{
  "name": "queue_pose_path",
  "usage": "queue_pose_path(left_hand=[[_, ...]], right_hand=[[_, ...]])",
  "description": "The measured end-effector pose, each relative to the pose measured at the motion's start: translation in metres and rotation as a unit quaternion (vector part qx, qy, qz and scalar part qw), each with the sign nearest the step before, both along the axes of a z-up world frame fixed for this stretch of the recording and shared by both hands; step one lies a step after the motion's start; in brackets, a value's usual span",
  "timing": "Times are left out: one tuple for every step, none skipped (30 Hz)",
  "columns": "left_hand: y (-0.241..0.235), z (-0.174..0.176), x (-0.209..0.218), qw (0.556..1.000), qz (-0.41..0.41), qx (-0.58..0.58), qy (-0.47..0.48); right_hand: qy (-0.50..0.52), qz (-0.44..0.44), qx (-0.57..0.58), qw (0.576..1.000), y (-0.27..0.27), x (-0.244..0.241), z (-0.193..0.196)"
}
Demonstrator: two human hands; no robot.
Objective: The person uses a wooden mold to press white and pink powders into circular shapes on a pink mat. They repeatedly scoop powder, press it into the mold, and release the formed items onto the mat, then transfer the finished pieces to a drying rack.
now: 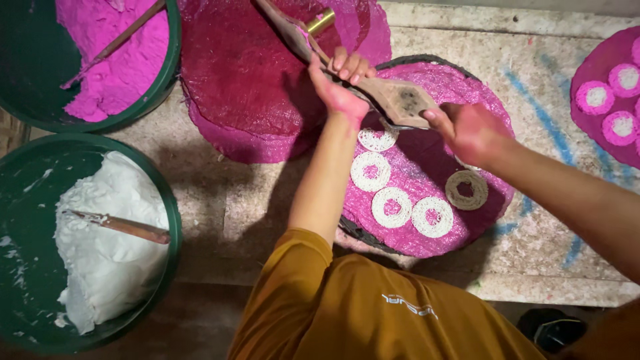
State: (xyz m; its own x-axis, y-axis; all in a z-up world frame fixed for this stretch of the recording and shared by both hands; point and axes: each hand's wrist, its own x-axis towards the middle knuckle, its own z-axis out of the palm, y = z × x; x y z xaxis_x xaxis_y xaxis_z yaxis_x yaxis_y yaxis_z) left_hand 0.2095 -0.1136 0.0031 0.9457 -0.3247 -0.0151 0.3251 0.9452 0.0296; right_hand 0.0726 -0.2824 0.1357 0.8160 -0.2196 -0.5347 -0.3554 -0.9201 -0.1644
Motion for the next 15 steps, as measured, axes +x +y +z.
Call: queue_pose_path(left_hand=[[0.004,0.005,0.003,1.0,0.005,0.009,-0.015],[0.009,0.009,0.006,0.999,0.01,0.018,-0.029],[0.014,0.012,0.007,0.999,0.014,0.028,-0.031],[0.02,0.015,0.007,0.999,0.019,0.038,-0.033],[0.025,0.015,0.007,0.998,0.024,0.048,-0.035],[0.03,0.014,0.007,0.998,0.026,0.052,-0.035],[0.033,0.011,0.005,0.997,0.028,0.056,-0.033],[0.033,0.006,0.004,0.997,0.029,0.06,-0.031],[0.032,-0.001,0.002,0.998,0.029,0.062,-0.01],[0.029,-0.01,-0.002,0.997,0.028,0.064,0.011],[0.023,-0.018,-0.004,0.997,0.026,0.066,0.03],[0.015,-0.026,-0.006,0.997,0.02,0.057,0.041],[0.004,-0.033,-0.009,0.998,0.014,0.046,0.051],[-0.006,-0.039,-0.012,0.997,0.008,0.036,0.061],[-0.016,-0.042,-0.012,0.999,0.001,0.013,0.029]], right_hand=[[-0.007,-0.004,-0.002,1.0,0.003,0.001,-0.004],[-0.015,-0.007,-0.005,1.0,0.006,0.002,-0.008],[-0.036,0.006,0.011,0.999,0.009,0.002,-0.013],[-0.057,0.02,0.027,0.998,0.011,0.002,-0.018],[-0.078,0.034,0.043,0.995,0.013,0.001,-0.023],[-0.091,0.037,0.069,0.993,0.015,0.0,-0.027],[-0.102,0.04,0.096,0.989,0.015,-0.001,-0.031],[-0.112,0.043,0.122,0.985,0.015,-0.002,-0.035],[-0.082,0.038,0.114,0.989,0.013,-0.004,-0.037],[-0.051,0.033,0.106,0.992,0.01,-0.005,-0.039],[-0.022,0.027,0.098,0.995,0.007,-0.005,-0.038],[0.019,0.012,0.062,0.998,0.002,-0.005,-0.037],[0.058,-0.004,0.025,0.998,-0.005,-0.006,-0.034],[0.098,-0.019,-0.013,0.995,-0.013,-0.008,-0.03],[0.048,0.0,0.015,0.999,-0.022,-0.01,-0.024]])
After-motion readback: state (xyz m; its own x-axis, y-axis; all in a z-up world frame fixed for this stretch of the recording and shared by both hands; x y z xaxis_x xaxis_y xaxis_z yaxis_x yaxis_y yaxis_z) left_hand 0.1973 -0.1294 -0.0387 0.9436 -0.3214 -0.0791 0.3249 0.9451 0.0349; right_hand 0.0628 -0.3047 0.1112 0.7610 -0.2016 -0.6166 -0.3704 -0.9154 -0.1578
